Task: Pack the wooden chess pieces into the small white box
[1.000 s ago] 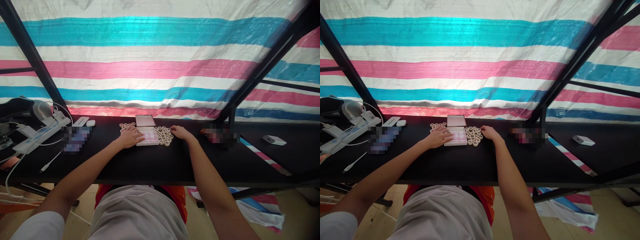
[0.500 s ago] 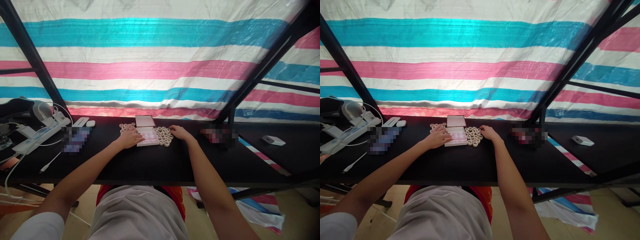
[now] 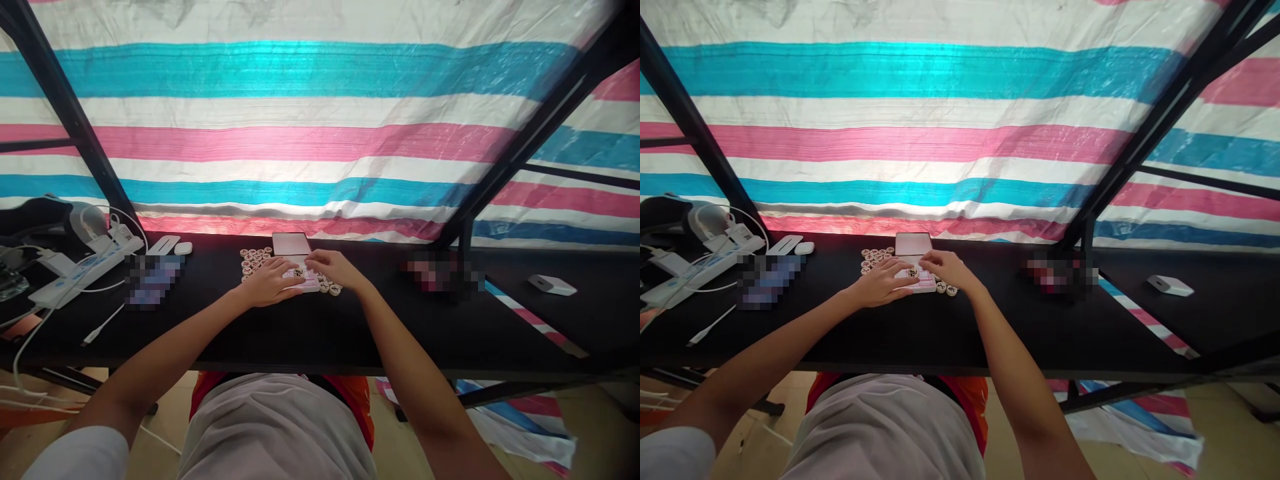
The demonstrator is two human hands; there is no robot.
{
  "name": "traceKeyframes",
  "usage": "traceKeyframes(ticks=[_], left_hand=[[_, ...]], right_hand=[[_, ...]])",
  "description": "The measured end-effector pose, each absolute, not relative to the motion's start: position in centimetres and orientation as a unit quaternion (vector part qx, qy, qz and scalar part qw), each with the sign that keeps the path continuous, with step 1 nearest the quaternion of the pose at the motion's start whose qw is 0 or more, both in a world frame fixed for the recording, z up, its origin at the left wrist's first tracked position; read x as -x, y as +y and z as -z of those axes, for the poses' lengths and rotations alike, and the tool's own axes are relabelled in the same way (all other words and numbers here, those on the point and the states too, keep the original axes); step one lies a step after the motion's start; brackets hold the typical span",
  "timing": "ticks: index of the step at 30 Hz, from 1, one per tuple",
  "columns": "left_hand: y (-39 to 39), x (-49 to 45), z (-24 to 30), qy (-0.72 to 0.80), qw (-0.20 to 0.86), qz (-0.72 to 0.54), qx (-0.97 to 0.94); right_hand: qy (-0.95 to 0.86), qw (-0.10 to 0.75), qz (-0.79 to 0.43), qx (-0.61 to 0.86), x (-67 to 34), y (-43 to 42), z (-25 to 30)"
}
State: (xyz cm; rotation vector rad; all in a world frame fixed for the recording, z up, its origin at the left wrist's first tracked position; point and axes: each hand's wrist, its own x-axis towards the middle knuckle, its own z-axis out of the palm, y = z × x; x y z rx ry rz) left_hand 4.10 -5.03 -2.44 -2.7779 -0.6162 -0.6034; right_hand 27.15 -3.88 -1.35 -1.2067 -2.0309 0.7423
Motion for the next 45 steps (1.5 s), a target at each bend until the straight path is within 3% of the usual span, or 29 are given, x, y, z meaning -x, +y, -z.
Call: traceKeyframes(ticks=[9, 15, 18, 21, 25, 45], left_hand=[[-5.0, -4.2, 2.8, -0.212, 0.112, 0.224, 0.945], [-4.6, -3.8, 3.1, -0.223, 0.099, 0.191, 0.951], [-4.3, -3.8, 3.5, -0.228, 0.103, 0.139, 0.958], [-4.1, -3.8, 4.1, -0.232, 0.099, 0.095, 0.963], [-3.7, -3.8, 4.5, -0.235, 0.083, 0.077, 0.965], [-3.8, -3.8, 4.2, -0.255, 0.052, 0.063, 0.964]], right_hand=[[-0.776, 0.293, -0.394, 0.396, -25.3, -3.5, 2.8], [-0.711, 0.338, -0.199, 0.583, -30.6, -1.4, 2.8], [-0.622, 0.268, -0.139, 0.722, -34.9, 0.0, 4.1], [-0.585, 0.15, -0.166, 0.779, -37.7, 0.7, 5.3], [-0.61, 0.105, -0.143, 0.772, -38.1, 0.6, 5.5], [-0.683, 0.118, -0.132, 0.709, -35.8, 0.9, 5.8]])
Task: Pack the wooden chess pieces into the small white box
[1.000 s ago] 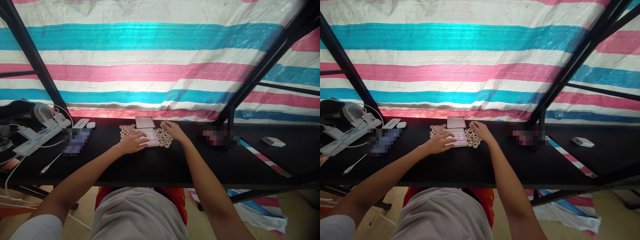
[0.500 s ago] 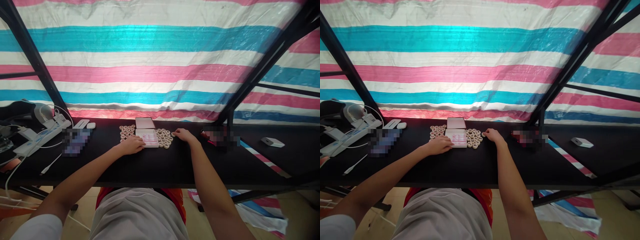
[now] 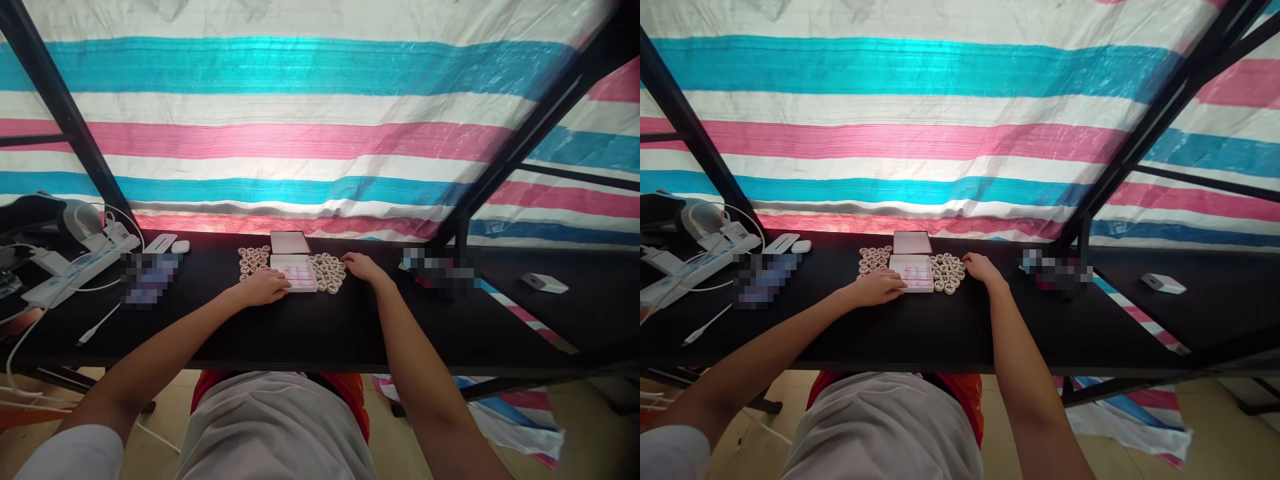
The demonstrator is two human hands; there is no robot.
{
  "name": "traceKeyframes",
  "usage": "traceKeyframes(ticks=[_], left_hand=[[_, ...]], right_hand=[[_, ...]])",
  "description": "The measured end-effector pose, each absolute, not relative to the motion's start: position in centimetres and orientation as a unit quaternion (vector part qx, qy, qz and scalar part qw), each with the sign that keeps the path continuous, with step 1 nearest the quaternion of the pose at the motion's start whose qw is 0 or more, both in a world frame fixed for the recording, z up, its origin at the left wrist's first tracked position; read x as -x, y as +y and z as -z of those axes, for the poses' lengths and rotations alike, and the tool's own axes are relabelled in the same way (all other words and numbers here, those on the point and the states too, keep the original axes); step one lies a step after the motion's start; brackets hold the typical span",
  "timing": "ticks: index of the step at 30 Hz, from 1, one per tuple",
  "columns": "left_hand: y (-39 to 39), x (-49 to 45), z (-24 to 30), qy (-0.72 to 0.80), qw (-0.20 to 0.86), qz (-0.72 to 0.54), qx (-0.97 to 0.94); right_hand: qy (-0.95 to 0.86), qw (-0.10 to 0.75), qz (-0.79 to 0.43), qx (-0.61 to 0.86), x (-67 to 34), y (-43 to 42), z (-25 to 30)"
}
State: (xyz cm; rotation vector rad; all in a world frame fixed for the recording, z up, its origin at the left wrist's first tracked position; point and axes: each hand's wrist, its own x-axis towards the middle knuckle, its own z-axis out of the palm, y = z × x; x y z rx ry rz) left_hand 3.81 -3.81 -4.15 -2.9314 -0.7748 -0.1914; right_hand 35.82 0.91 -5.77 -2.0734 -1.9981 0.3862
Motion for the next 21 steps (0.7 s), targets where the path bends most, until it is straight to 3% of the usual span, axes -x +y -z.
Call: traceKeyframes(ticks=[9, 16, 21], left_hand=[[-4.1, -3.9, 3.9, -0.25, 0.053, 0.062, 0.965], [-4.1, -3.9, 3.9, -0.251, 0.05, 0.056, 0.965], [-4.0, -3.8, 4.0, -0.247, 0.049, 0.06, 0.966]], right_hand=[[-0.725, 0.218, -0.074, 0.649, -34.1, 1.4, 6.5], [-0.771, 0.222, -0.136, 0.581, -31.7, 1.3, 6.4], [-0.754, 0.271, -0.164, 0.576, -31.9, 0.8, 6.1]])
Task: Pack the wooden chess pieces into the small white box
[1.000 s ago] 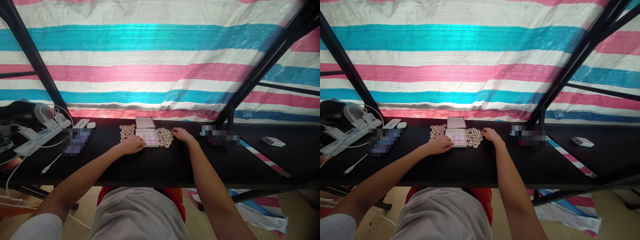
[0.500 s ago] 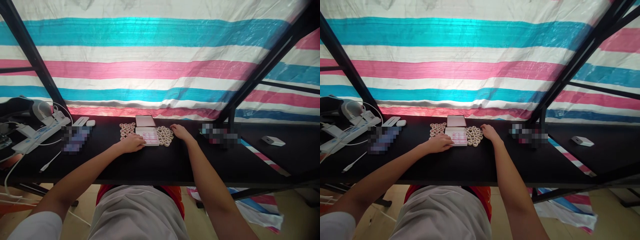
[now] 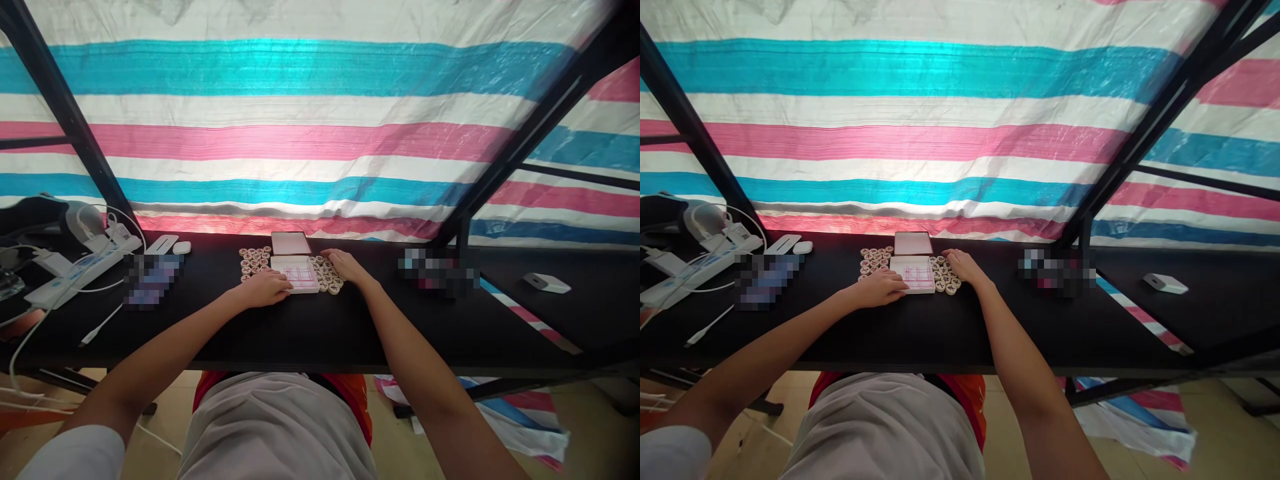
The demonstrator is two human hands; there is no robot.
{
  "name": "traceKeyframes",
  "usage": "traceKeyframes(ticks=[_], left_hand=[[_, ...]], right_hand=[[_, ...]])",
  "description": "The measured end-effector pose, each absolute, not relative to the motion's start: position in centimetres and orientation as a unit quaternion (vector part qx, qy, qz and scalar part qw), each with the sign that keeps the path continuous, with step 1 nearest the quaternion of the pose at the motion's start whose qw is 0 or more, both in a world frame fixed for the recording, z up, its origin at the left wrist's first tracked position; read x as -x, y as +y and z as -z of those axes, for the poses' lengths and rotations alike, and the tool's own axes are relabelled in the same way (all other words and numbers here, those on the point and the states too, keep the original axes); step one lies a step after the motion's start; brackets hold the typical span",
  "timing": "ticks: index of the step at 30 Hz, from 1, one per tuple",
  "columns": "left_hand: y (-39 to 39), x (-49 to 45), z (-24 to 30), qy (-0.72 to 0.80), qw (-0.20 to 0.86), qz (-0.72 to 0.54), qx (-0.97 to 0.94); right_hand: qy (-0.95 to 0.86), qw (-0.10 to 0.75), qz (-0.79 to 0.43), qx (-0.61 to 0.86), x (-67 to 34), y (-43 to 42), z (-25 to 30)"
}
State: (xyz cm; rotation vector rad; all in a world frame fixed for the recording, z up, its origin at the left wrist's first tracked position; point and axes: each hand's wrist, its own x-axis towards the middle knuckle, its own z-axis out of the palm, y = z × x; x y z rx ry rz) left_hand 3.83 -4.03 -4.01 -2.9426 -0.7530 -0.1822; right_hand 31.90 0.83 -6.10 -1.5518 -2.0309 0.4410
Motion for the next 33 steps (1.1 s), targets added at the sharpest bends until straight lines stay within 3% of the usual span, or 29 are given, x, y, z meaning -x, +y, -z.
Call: traceKeyframes(ticks=[9, 16, 23, 29, 33], left_hand=[[-3.8, -3.8, 4.2, -0.247, 0.059, 0.057, 0.966], [-3.8, -3.7, 4.2, -0.247, 0.068, 0.062, 0.965], [-3.8, -3.7, 4.2, -0.246, 0.069, 0.061, 0.965], [-3.8, -3.7, 4.1, -0.251, 0.063, 0.055, 0.964], [-3.9, -3.7, 4.0, -0.253, 0.066, 0.052, 0.964]], right_hand=[[-0.746, 0.282, -0.174, 0.578, -31.8, 0.8, 6.2], [-0.794, 0.314, -0.046, 0.519, -29.4, -0.8, 4.6], [-0.861, 0.187, -0.049, 0.47, -25.0, -2.1, 4.7], [-0.769, 0.324, -0.041, 0.549, -29.1, -1.2, 4.1], [-0.769, 0.305, -0.059, 0.559, -30.6, -1.0, 3.7]])
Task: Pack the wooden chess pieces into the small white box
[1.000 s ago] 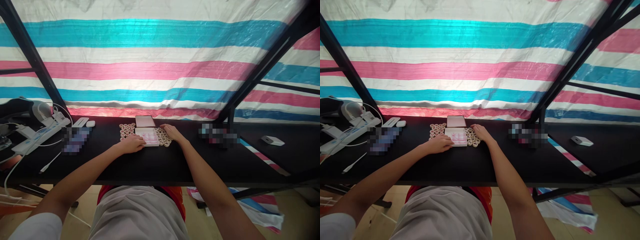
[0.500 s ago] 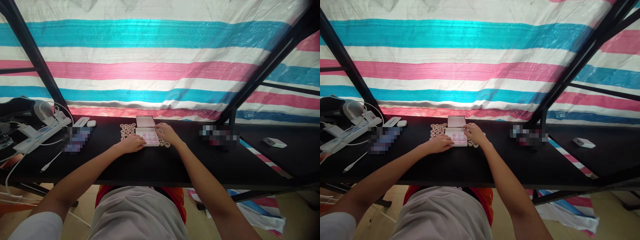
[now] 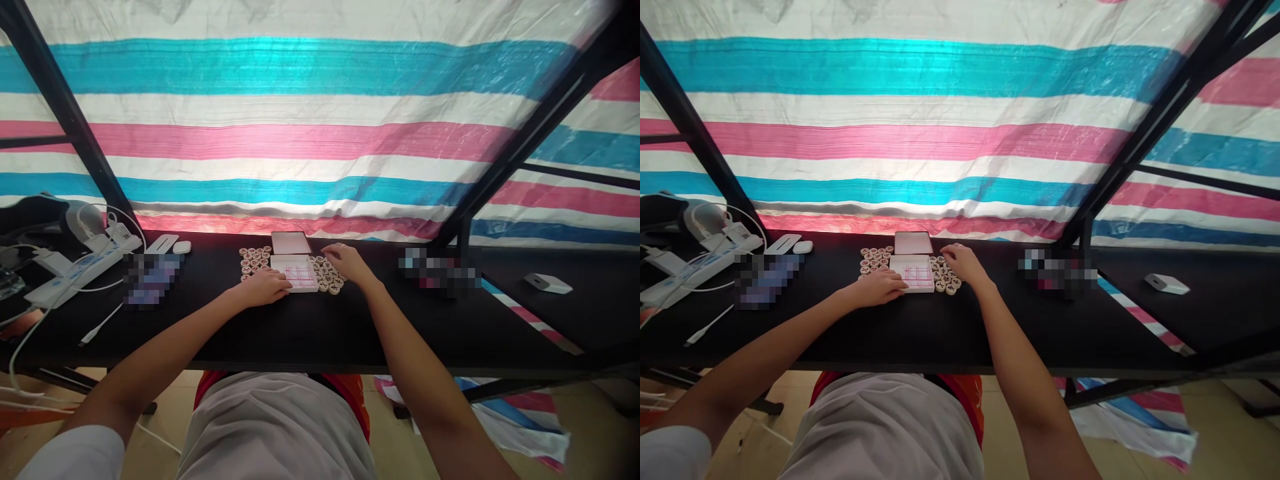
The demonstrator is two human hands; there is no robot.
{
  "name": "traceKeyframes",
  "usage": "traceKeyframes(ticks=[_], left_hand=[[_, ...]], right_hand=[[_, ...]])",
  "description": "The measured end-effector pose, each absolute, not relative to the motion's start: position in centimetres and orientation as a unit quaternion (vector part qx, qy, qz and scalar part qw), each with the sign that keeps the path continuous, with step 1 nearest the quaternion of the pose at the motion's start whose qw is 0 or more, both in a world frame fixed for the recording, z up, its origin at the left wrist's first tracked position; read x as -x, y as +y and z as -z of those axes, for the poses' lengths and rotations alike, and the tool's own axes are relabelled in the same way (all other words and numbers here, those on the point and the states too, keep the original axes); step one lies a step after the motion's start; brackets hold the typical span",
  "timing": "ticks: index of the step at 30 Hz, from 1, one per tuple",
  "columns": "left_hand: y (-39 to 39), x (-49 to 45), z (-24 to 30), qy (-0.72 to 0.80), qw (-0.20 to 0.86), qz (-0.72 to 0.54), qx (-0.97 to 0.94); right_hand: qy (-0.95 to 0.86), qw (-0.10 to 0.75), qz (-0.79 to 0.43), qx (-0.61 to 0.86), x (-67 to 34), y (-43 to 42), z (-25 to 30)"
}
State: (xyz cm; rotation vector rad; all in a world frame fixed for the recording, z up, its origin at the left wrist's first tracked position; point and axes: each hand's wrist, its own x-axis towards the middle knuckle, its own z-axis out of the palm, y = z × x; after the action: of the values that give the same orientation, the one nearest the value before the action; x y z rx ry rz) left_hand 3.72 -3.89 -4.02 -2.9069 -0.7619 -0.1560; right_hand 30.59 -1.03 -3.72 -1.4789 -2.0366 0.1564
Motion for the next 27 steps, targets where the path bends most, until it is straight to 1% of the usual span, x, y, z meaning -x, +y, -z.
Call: traceKeyframes(ticks=[3, 9, 11, 13, 16, 18, 23, 27], left_hand=[[-3.8, -3.7, 4.1, -0.254, 0.069, 0.049, 0.964], [-3.7, -3.7, 4.2, -0.242, 0.063, 0.057, 0.967], [-3.8, -3.7, 4.1, -0.239, 0.061, 0.063, 0.967], [-3.9, -3.7, 4.0, -0.231, 0.054, 0.071, 0.969], [-3.9, -3.6, 3.8, -0.218, 0.04, 0.073, 0.972], [-3.9, -3.6, 3.7, -0.22, 0.039, 0.071, 0.972], [-3.9, -3.6, 3.6, -0.225, 0.046, 0.067, 0.971], [-3.9, -3.6, 3.8, -0.234, 0.052, 0.071, 0.968]], right_hand=[[-0.788, 0.285, -0.058, 0.542, -30.5, -1.3, 3.4], [-0.78, 0.314, -0.047, 0.54, -29.0, -2.3, 2.7], [-0.816, 0.284, -0.041, 0.502, -27.5, -2.5, 3.0], [-0.854, 0.212, -0.029, 0.475, -25.7, -2.6, 3.5], [-0.869, 0.091, 0.005, 0.486, -23.5, -2.3, 3.9], [-0.863, 0.048, 0.022, 0.502, -22.8, -2.1, 3.9], [-0.856, 0.025, 0.017, 0.517, -22.9, -1.8, 3.6], [-0.857, 0.053, -0.01, 0.513, -23.3, -1.4, 3.8]])
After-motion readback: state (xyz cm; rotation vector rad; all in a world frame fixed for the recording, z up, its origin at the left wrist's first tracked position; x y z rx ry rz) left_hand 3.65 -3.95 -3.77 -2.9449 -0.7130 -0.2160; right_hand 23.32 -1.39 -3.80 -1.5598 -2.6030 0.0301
